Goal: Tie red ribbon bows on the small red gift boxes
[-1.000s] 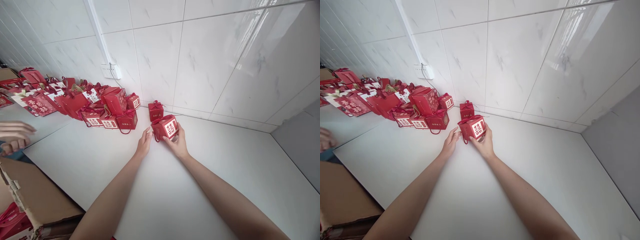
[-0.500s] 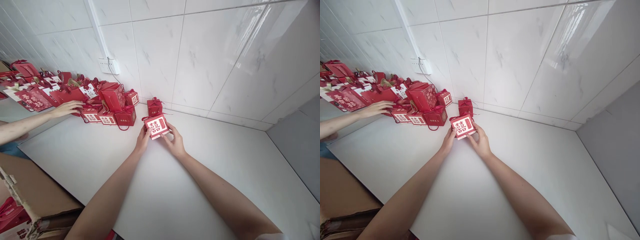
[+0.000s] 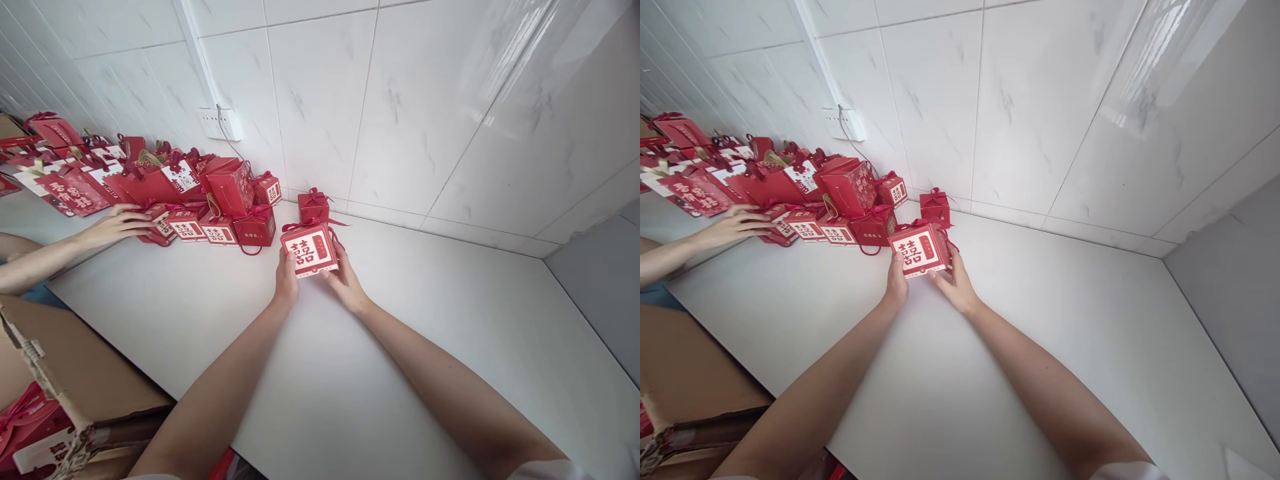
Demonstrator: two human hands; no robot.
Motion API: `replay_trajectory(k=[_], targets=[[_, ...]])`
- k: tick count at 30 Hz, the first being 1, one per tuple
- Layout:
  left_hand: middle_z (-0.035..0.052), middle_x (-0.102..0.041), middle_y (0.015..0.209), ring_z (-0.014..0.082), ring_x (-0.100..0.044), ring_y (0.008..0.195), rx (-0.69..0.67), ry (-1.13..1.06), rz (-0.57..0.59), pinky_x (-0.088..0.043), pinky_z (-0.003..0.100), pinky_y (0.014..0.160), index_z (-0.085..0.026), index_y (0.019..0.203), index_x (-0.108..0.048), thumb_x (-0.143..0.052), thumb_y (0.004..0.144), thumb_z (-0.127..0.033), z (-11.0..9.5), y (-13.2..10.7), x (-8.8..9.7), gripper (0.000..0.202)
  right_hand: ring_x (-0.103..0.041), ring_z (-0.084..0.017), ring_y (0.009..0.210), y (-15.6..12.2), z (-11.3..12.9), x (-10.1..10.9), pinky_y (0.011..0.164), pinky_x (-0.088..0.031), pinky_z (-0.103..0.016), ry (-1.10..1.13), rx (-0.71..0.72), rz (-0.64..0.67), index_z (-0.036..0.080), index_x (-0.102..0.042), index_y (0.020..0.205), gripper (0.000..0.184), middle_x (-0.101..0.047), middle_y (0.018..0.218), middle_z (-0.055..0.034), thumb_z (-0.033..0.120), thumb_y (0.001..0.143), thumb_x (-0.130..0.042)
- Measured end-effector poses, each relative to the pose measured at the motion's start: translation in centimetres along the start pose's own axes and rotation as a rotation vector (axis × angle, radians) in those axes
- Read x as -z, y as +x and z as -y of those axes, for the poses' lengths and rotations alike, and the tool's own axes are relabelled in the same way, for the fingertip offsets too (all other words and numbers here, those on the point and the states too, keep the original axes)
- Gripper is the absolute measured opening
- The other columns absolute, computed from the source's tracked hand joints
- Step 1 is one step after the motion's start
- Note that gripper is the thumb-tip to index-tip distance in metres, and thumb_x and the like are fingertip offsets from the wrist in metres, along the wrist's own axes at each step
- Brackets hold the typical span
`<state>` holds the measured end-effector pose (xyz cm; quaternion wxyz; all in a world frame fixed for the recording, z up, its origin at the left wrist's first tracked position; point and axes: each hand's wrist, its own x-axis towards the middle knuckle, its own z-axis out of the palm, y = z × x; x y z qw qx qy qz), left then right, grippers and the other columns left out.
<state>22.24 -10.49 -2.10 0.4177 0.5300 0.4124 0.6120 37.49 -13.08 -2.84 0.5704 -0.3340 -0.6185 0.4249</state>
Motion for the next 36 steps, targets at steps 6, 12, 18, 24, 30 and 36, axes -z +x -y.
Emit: replay_trajectory(k=[6, 12, 18, 24, 30, 36], targets=[[0.0083, -0.062, 0.123, 0.0235, -0.061, 0.109, -0.07, 0.022, 0.019, -0.049, 0.035, 0.092, -0.023, 0.13, -0.049, -0.042, 0.092, -0.059, -0.7, -0.5, 0.0, 0.053, -0.037, -0.027, 0.137, -0.1, 0.2, -0.1, 0.108, -0.043, -0.044, -0.026, 0.014, 0.007, 0.027, -0.021, 0.149, 0.075, -0.025, 0.155, -0.0095, 0.053, 0.088, -0.057], [0.0075, -0.064, 0.121, 0.0234, -0.061, 0.108, -0.062, 0.014, 0.033, -0.048, 0.035, 0.093, -0.023, 0.129, -0.051, -0.047, 0.09, -0.058, -0.2, -0.4, 0.4, 0.052, -0.037, -0.028, 0.136, 0.0, 0.6, -0.3, 0.108, -0.042, -0.046, -0.078, 0.03, -0.019, 0.023, -0.023, 0.145, 0.075, -0.033, 0.15, -0.0124, 0.051, 0.086, -0.058], [0.0105, -0.07, 0.112, 0.0266, -0.066, 0.102, 0.059, -0.097, 0.206, -0.054, 0.039, 0.086, -0.018, 0.12, -0.058, -0.051, 0.086, -0.06, 0.1, 0.3, 0.5, 0.054, -0.039, -0.031, 0.132, -0.2, 0.4, -0.8, 0.104, -0.042, -0.052, -0.23, 0.105, -0.168, 0.022, -0.027, 0.141, 0.076, -0.035, 0.144, -0.0156, 0.035, 0.077, -0.066], [0.01, -0.074, 0.096, 0.027, -0.07, 0.09, 0.124, -0.15, 0.467, -0.057, 0.04, 0.081, -0.015, 0.103, -0.066, -0.087, 0.059, -0.032, -1.2, 0.3, 1.2, 0.052, -0.035, -0.031, 0.134, -0.4, 1.4, -0.6, 0.103, -0.044, -0.05, -0.438, 0.342, -0.237, 0.023, -0.022, 0.144, 0.088, -0.03, 0.146, -0.0153, 0.029, 0.07, -0.069], [0.0106, -0.072, 0.103, 0.0243, -0.069, 0.089, 0.177, -0.242, 0.489, -0.056, 0.04, 0.084, -0.018, 0.111, -0.064, -0.076, 0.066, -0.06, -1.7, 0.7, 1.8, 0.062, -0.037, -0.032, 0.132, -0.5, 1.5, -0.2, 0.107, -0.038, -0.056, -0.499, 0.414, -0.15, 0.024, -0.022, 0.147, 0.081, -0.037, 0.141, -0.0149, 0.038, 0.08, -0.065], [0.0135, -0.072, 0.101, 0.0259, -0.069, 0.082, 0.42, -0.352, 0.547, -0.057, 0.042, 0.074, -0.024, 0.126, -0.06, -0.015, 0.082, -0.081, -3.0, -0.4, 0.2, 0.085, -0.023, -0.03, 0.144, -1.0, 1.8, -0.5, 0.116, -0.028, -0.053, -0.417, 0.356, -0.067, 0.029, -0.001, 0.154, 0.083, -0.018, 0.159, -0.0075, 0.041, 0.091, -0.053]])
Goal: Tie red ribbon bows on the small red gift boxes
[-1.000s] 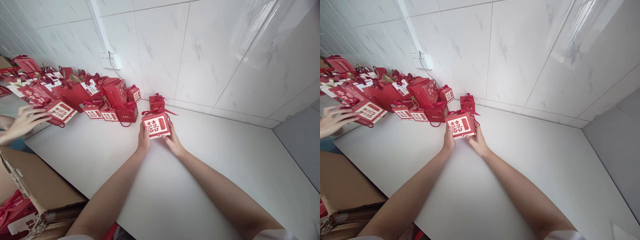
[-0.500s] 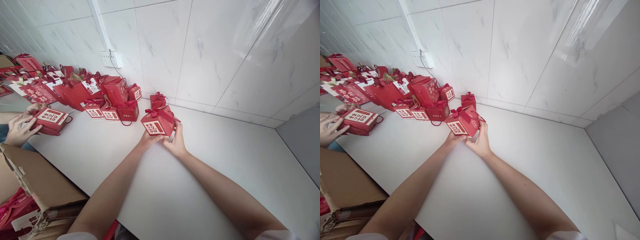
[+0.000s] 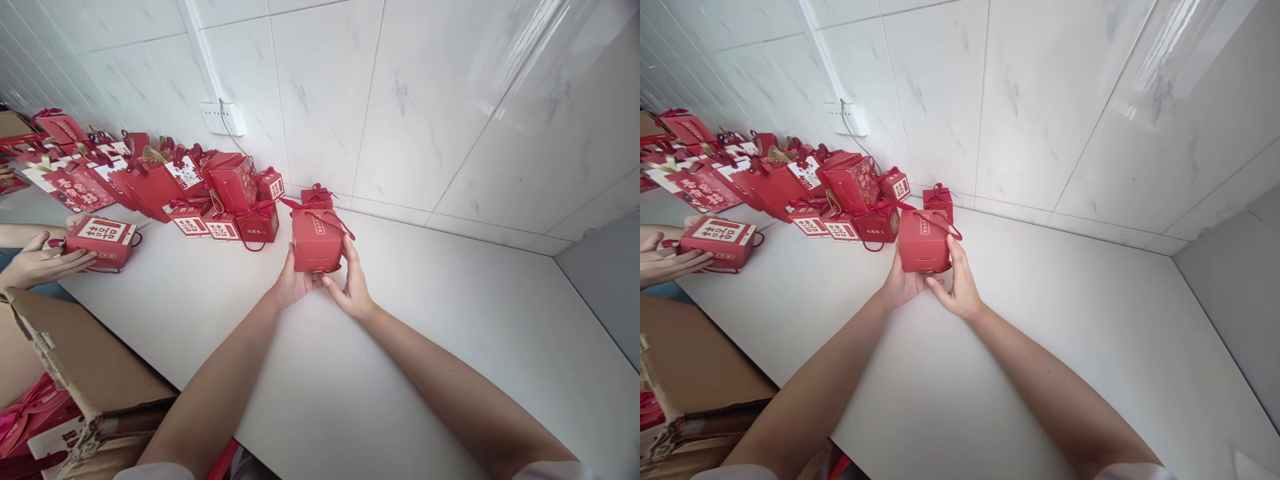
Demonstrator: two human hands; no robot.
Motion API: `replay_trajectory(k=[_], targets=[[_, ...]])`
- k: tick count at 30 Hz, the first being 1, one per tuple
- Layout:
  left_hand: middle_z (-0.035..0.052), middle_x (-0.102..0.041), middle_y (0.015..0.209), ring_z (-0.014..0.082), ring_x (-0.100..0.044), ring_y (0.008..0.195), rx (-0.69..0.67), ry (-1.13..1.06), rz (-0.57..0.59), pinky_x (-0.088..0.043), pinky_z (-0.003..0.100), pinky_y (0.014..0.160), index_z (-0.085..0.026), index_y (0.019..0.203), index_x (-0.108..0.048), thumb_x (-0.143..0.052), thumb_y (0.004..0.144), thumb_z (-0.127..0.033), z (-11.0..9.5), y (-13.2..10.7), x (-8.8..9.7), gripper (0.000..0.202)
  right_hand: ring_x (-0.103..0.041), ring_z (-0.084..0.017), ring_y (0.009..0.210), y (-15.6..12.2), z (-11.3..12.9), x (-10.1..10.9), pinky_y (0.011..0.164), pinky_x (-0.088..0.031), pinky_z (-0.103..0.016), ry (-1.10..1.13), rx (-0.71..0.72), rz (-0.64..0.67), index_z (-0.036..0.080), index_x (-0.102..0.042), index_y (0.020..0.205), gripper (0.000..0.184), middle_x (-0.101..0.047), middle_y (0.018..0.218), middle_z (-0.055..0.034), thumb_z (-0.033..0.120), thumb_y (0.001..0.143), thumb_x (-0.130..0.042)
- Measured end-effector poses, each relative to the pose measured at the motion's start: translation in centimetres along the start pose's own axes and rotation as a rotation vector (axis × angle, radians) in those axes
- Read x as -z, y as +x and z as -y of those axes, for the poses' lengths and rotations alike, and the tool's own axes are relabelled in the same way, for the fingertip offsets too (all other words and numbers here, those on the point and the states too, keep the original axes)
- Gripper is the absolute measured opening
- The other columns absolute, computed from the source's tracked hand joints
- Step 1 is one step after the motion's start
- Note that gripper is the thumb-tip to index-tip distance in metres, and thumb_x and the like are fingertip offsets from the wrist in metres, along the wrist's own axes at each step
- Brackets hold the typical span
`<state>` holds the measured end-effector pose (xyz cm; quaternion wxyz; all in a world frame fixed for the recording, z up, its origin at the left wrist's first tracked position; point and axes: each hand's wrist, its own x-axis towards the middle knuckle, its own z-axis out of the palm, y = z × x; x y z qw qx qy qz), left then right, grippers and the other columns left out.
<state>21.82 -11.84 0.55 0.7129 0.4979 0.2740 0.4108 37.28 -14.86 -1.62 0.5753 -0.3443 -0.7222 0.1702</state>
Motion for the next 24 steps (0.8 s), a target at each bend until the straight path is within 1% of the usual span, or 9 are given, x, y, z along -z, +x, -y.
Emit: replay_trajectory(k=[5, 10, 13, 15, 17, 19, 21, 22, 24], targets=[[0.0138, -0.071, 0.099, 0.026, -0.068, 0.083, 0.062, -0.071, -0.026, -0.056, 0.04, 0.072, -0.022, 0.126, -0.061, -0.014, 0.083, -0.08, -0.2, -0.2, -1.4, 0.086, -0.019, -0.029, 0.146, 0.1, 0.6, 0.1, 0.118, -0.025, -0.051, 0.063, -0.09, 0.027, 0.025, 0.003, 0.155, 0.085, -0.017, 0.161, -0.0059, 0.046, 0.092, -0.051], [0.0158, -0.071, 0.1, 0.0306, -0.067, 0.097, 0.047, -0.03, 0.002, -0.056, 0.045, 0.081, -0.019, 0.12, -0.064, -0.011, 0.08, -0.084, -0.1, 0.1, -0.6, 0.093, -0.032, -0.027, 0.141, 0.1, 0.7, 0.0, 0.114, -0.032, -0.045, 0.128, -0.086, 0.006, 0.025, -0.01, 0.154, 0.079, -0.024, 0.158, -0.0079, 0.046, 0.091, -0.053], [0.014, -0.068, 0.116, 0.0307, -0.064, 0.107, -0.021, 0.153, 0.019, -0.053, 0.046, 0.088, -0.024, 0.124, -0.061, -0.04, 0.079, -0.079, -0.9, 0.1, 1.0, 0.074, -0.041, -0.027, 0.134, 0.3, 0.1, -0.2, 0.112, -0.034, -0.044, 0.244, -0.19, -0.098, 0.025, -0.032, 0.145, 0.062, -0.039, 0.149, -0.0085, 0.052, 0.092, -0.049], [0.0135, -0.067, 0.119, 0.0317, -0.064, 0.108, -0.038, 0.252, 0.012, -0.052, 0.048, 0.089, -0.024, 0.122, -0.062, -0.067, 0.073, -0.062, -1.7, 0.0, 2.2, 0.063, -0.052, -0.026, 0.122, 0.4, -0.6, 0.0, 0.105, -0.041, -0.042, 0.306, -0.299, -0.144, 0.025, -0.047, 0.131, 0.049, -0.055, 0.134, -0.0072, 0.056, 0.094, -0.045], [0.0146, -0.07, 0.112, 0.0341, -0.066, 0.101, -0.007, 0.308, -0.012, -0.053, 0.049, 0.085, -0.02, 0.116, -0.066, -0.078, 0.064, -0.039, -2.6, -0.2, 3.5, 0.057, -0.061, -0.025, 0.104, 0.6, -1.5, 0.5, 0.095, -0.047, -0.041, 0.318, -0.375, -0.15, 0.023, -0.061, 0.11, 0.043, -0.067, 0.11, -0.0055, 0.058, 0.093, -0.044], [0.0131, -0.071, 0.108, 0.0336, -0.066, 0.099, 0.001, 0.372, -0.094, -0.053, 0.048, 0.084, -0.019, 0.115, -0.067, -0.071, 0.062, -0.025, -3.1, -0.2, 4.8, 0.053, -0.064, -0.025, 0.085, 0.6, -2.5, 1.2, 0.088, -0.049, -0.041, 0.314, -0.426, -0.16, 0.021, -0.065, 0.078, 0.049, -0.068, 0.081, -0.0044, 0.062, 0.093, -0.041], [0.0096, -0.068, 0.116, 0.0305, -0.063, 0.107, -0.043, 0.443, -0.258, -0.05, 0.046, 0.089, -0.024, 0.12, -0.064, -0.063, 0.062, -0.018, -3.4, -0.1, 6.0, 0.059, -0.062, -0.023, 0.072, 0.6, -3.4, 1.8, 0.085, -0.048, -0.041, 0.31, -0.472, -0.21, 0.022, -0.054, 0.055, 0.062, -0.059, 0.061, -0.0036, 0.064, 0.095, -0.032], [0.0084, -0.066, 0.12, 0.0287, -0.06, 0.111, -0.072, 0.479, -0.353, -0.048, 0.044, 0.092, -0.025, 0.122, -0.062, -0.06, 0.063, -0.016, -3.4, -0.1, 6.5, 0.06, -0.061, -0.022, 0.071, 0.6, -3.7, 2.1, 0.085, -0.047, -0.041, 0.308, -0.491, -0.244, 0.023, -0.05, 0.051, 0.065, -0.056, 0.059, -0.0035, 0.065, 0.095, -0.029], [0.0087, -0.065, 0.119, 0.0266, -0.06, 0.109, -0.11, 0.542, -0.52, -0.046, 0.043, 0.094, -0.024, 0.119, -0.062, -0.058, 0.067, -0.02, -3.6, -0.1, 7.3, 0.052, -0.061, -0.023, 0.078, 0.7, -4.1, 2.2, 0.086, -0.048, -0.041, 0.321, -0.522, -0.29, 0.023, -0.052, 0.056, 0.062, -0.059, 0.067, -0.0042, 0.066, 0.095, -0.029]])
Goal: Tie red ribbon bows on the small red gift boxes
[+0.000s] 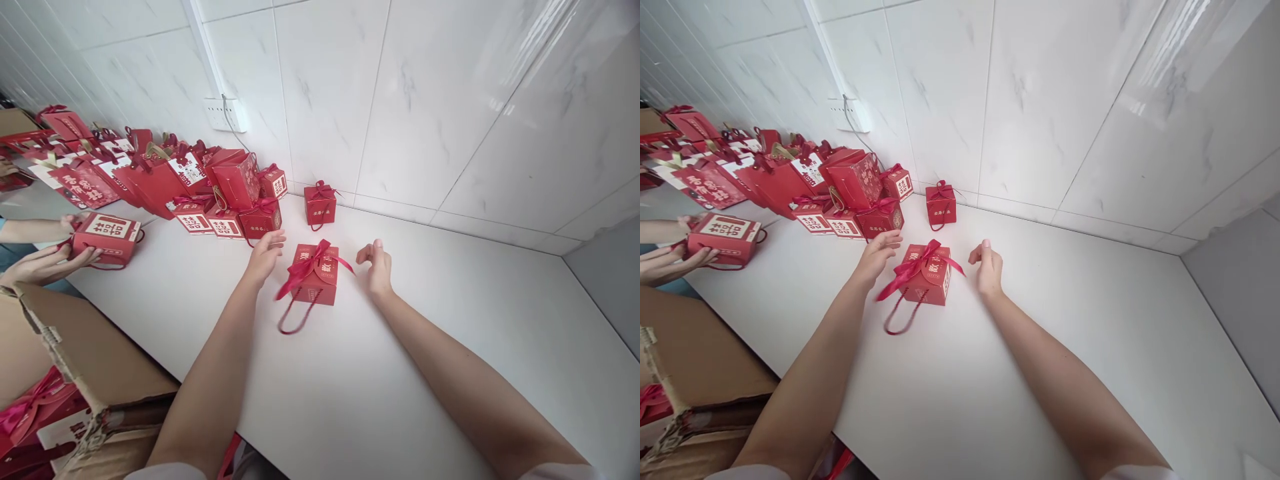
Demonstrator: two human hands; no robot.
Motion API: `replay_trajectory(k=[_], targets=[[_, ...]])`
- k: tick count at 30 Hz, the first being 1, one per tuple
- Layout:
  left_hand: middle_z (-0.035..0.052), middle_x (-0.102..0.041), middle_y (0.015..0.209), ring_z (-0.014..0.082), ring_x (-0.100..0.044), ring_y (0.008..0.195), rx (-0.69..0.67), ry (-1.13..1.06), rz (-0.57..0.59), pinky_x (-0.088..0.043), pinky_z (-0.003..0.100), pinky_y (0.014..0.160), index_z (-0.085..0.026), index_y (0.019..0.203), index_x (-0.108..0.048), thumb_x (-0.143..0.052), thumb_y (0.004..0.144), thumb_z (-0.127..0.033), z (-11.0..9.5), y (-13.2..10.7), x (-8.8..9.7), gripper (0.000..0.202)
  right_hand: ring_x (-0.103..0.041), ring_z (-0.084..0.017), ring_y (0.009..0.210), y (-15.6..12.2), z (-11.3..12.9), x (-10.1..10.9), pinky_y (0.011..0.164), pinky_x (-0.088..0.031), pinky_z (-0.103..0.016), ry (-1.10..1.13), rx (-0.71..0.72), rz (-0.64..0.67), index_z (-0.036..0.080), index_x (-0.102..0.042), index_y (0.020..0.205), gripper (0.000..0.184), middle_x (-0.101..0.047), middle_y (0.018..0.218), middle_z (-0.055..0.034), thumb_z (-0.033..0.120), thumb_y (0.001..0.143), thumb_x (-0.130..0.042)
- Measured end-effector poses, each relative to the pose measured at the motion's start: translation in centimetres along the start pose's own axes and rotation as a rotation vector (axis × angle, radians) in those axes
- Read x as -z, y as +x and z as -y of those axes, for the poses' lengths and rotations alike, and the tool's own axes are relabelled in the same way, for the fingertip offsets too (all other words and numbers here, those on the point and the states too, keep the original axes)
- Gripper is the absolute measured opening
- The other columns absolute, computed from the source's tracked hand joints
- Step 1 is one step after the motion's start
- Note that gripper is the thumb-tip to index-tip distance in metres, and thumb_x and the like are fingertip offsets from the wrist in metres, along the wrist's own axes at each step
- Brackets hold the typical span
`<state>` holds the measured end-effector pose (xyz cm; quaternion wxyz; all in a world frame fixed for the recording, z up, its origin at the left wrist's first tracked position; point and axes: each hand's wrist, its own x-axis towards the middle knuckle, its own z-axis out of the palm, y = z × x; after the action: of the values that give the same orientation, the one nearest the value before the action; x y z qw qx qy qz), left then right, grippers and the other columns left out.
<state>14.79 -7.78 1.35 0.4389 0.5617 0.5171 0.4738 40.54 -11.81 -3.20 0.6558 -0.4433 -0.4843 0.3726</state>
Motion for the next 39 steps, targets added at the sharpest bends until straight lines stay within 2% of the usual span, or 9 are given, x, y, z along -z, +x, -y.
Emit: replay_trajectory(k=[3, 6, 10, 17, 22, 25, 28, 32, 39], targets=[[0.0101, -0.071, 0.094, 0.0246, -0.066, 0.082, 0.044, 0.075, -0.077, -0.049, 0.041, 0.083, -0.019, 0.104, -0.067, -0.059, 0.077, -0.038, -0.8, -0.4, 0.9, 0.034, -0.062, -0.024, 0.099, 0.0, -0.2, -0.6, 0.089, -0.05, -0.04, 0.057, -0.06, 0.068, 0.024, -0.063, 0.083, 0.052, -0.067, 0.101, -0.0058, 0.068, 0.091, -0.037], [0.0085, -0.072, 0.075, 0.0248, -0.068, 0.069, 0.131, 0.115, 0.071, -0.052, 0.037, 0.071, -0.019, 0.098, -0.071, -0.064, 0.075, -0.055, -2.8, -1.9, 1.5, 0.043, -0.063, -0.022, 0.105, -0.3, -0.3, -1.4, 0.093, -0.05, -0.04, 0.119, -0.137, 0.185, 0.026, -0.061, 0.107, 0.05, -0.065, 0.118, -0.0053, 0.069, 0.089, -0.043], [0.0084, -0.075, 0.093, 0.0275, -0.07, 0.088, 0.19, 0.211, 0.273, -0.052, 0.034, 0.074, -0.027, 0.109, -0.07, -0.076, 0.066, -0.054, -5.1, -3.8, 1.8, 0.051, -0.061, -0.015, 0.056, -0.1, -0.8, -1.2, 0.072, -0.056, -0.036, 0.179, -0.222, 0.172, 0.027, -0.053, 0.115, 0.051, -0.068, 0.082, 0.0003, 0.069, 0.09, -0.038], [0.0105, -0.068, 0.116, 0.0276, -0.062, 0.109, -0.034, 0.294, 0.019, -0.041, 0.044, 0.1, -0.023, 0.122, -0.059, -0.057, 0.085, -0.055, -6.4, -4.1, 1.5, 0.049, -0.047, -0.008, 0.04, 0.6, -1.4, -0.7, 0.072, -0.054, -0.033, 0.24, -0.262, 0.077, 0.027, -0.054, 0.104, 0.049, -0.061, 0.078, 0.0039, 0.071, 0.089, -0.036], [0.0074, -0.062, 0.127, 0.0299, -0.054, 0.122, -0.29, 0.352, 0.241, -0.038, 0.043, 0.104, -0.029, 0.122, -0.061, -0.067, 0.081, -0.044, -9.4, -7.6, -2.1, 0.045, -0.05, -0.008, 0.042, 0.5, -1.2, -0.8, 0.071, -0.054, -0.033, 0.246, -0.262, 0.076, 0.027, -0.055, 0.102, 0.045, -0.063, 0.081, 0.0038, 0.069, 0.087, -0.045], [0.0153, -0.061, 0.126, 0.043, -0.048, 0.126, -0.324, 0.418, 0.15, -0.034, 0.05, 0.103, -0.024, 0.116, -0.065, -0.081, 0.062, -0.046, -9.8, -9.7, -5.4, 0.061, -0.052, -0.008, 0.043, 0.5, -1.3, -0.7, 0.072, -0.054, -0.033, 0.25, -0.265, 0.075, 0.027, -0.054, 0.102, 0.042, -0.063, 0.081, 0.0039, 0.066, 0.086, -0.049], [0.0257, -0.063, 0.111, 0.056, -0.047, 0.118, -0.212, 0.641, 0.071, -0.026, 0.062, 0.1, -0.015, 0.108, -0.064, -0.088, 0.043, -0.047, -8.8, -9.9, -8.0, 0.077, -0.052, -0.008, 0.043, 0.5, -1.6, -0.6, 0.073, -0.054, -0.033, 0.256, -0.273, 0.072, 0.027, -0.054, 0.102, 0.039, -0.063, 0.08, 0.0043, 0.062, 0.087, -0.051], [0.0259, -0.064, 0.095, 0.0575, -0.05, 0.113, -0.04, 0.864, 0.229, -0.032, 0.06, 0.095, -0.011, 0.101, -0.063, -0.089, 0.035, -0.036, -8.3, -8.2, -8.7, 0.076, -0.053, -0.008, 0.044, 0.5, -1.7, -0.5, 0.073, -0.054, -0.033, 0.269, -0.286, 0.078, 0.027, -0.053, 0.1, 0.036, -0.064, 0.08, 0.0044, 0.059, 0.085, -0.055], [0.0019, -0.061, 0.062, 0.0368, -0.065, 0.083, -0.07, 0.812, 0.391, -0.045, 0.043, 0.087, -0.017, 0.083, -0.069, -0.09, 0.032, -0.018, -17.9, -8.8, -4.7, 0.056, -0.054, -0.008, 0.044, 0.4, -1.8, -0.3, 0.072, -0.054, -0.033, 0.277, -0.316, 0.063, 0.026, -0.053, 0.097, 0.029, -0.065, 0.077, 0.0047, 0.053, 0.086, -0.058]])
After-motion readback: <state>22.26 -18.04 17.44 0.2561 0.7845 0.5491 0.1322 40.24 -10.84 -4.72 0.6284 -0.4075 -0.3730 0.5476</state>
